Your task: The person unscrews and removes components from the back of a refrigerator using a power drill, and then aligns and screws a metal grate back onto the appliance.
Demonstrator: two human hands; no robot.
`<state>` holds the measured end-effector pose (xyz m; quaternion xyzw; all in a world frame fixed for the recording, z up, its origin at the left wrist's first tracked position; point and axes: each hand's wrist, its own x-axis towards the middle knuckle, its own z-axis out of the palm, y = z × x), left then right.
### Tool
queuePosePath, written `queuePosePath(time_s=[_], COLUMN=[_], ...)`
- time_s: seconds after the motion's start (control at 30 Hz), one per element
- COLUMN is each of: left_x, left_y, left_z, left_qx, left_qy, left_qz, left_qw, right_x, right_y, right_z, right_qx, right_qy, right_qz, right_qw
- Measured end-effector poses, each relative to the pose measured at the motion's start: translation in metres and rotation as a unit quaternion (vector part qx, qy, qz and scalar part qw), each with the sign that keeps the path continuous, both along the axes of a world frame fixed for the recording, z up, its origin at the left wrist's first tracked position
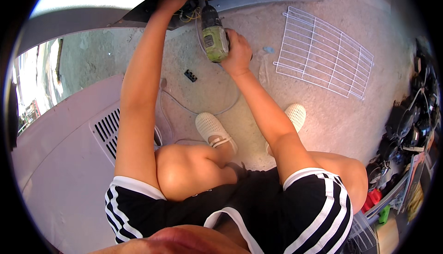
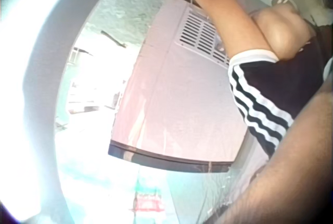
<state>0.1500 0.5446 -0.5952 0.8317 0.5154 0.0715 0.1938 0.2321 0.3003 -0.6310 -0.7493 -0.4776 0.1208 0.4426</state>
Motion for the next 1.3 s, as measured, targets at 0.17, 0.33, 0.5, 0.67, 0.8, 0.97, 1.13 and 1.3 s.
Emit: queuePosePath(time_s=[0.17, 0.33, 0.5, 0.67, 0.8, 0.97, 1.13, 1.3], left_x=[-0.001, -0.002, 0.000, 0.001, 0.004, 0.007, 0.005, 0.016], left_y=[0.003, 0.008, 0.016, 0.028, 0.032, 0.035, 0.032, 0.010], left_z=[-0.001, 0.011, 0.004, -0.020, -0.028, -0.009, -0.005, -0.008], left_qx=[-0.040, -0.024, -0.036, 0.063, 0.047, -0.081, 0.008, 0.120], left_qy=[-0.036, -0.033, -0.034, -0.094, -0.079, -0.088, -0.095, -0.087], left_qz=[0.002, -0.027, -0.073, -0.137, -0.130, -0.078, -0.055, -0.040], left_qw=[0.999, 0.999, 0.996, 0.984, 0.987, 0.990, 0.994, 0.988], right_x=[0.002, 0.004, 0.029, 0.077, 0.112, 0.134, 0.134, 0.131], right_y=[-0.003, -0.024, -0.039, -0.062, -0.100, -0.159, -0.204, -0.226], right_z=[0.002, -0.004, 0.015, 0.054, 0.099, 0.153, 0.172, 0.155], right_qx=[0.011, -0.011, -0.006, -0.068, -0.163, -0.292, -0.304, -0.317], right_qy=[-0.046, -0.085, -0.096, -0.132, -0.138, -0.139, -0.132, -0.102], right_qz=[0.003, 0.024, 0.116, 0.280, 0.386, 0.389, 0.298, 0.200], right_qw=[0.999, 0.996, 0.989, 0.948, 0.897, 0.863, 0.895, 0.921])
